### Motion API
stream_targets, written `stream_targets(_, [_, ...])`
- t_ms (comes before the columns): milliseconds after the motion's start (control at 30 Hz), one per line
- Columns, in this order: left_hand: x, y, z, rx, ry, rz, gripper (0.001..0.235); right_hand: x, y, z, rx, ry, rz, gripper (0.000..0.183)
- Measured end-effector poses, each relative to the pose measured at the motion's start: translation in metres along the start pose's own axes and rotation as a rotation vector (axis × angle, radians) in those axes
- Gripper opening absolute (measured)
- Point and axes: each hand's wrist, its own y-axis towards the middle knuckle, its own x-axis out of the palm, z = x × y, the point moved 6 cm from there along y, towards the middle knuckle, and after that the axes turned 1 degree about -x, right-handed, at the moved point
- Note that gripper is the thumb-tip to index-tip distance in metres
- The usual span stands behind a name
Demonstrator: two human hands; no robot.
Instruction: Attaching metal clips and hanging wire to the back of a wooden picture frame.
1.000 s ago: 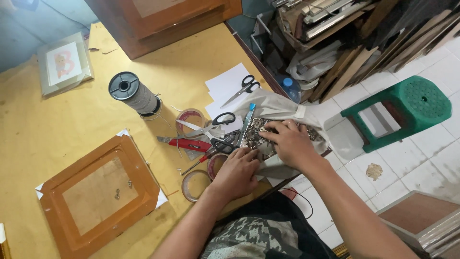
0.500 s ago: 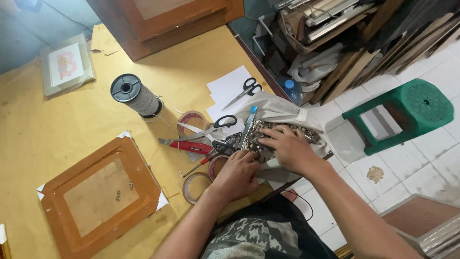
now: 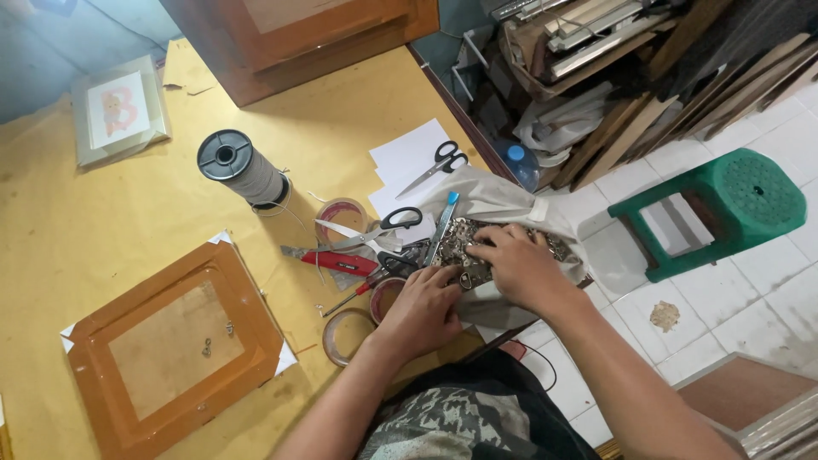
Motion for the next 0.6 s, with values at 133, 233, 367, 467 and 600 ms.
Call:
stream_targets(133, [-0.001, 0.001, 0.001, -0.023, 0.001, -0.061, 0.018, -0.004, 0.000, 0.010, 0.109, 0.043, 0.123, 0.023])
stream_targets(233, [-0.001, 0.001, -0.001, -0.011, -0.012, -0.052, 0.017, -0.004, 0.009, 0.013, 0.148, 0.114, 0.226, 0.017])
stream_targets(367, [0.003, 0.001, -0.002, -0.010, -0.023, -0.044, 0.016, -0.001, 0.018, 0.006, 0.109, 0.113, 0.219, 0.013])
stream_targets(467, [0.000, 0.002, -0.002, -0.001, -0.169, 0.040, 0.016, -0.005, 0.018, 0.002, 0.116, 0.070, 0.234, 0.012])
stream_targets(600, [-0.019, 0.005, -0.009, -0.187, -0.549, 0.214, 0.010, -0.012, 0.025, 0.000, 0.143, 0.083, 0.229, 0.010])
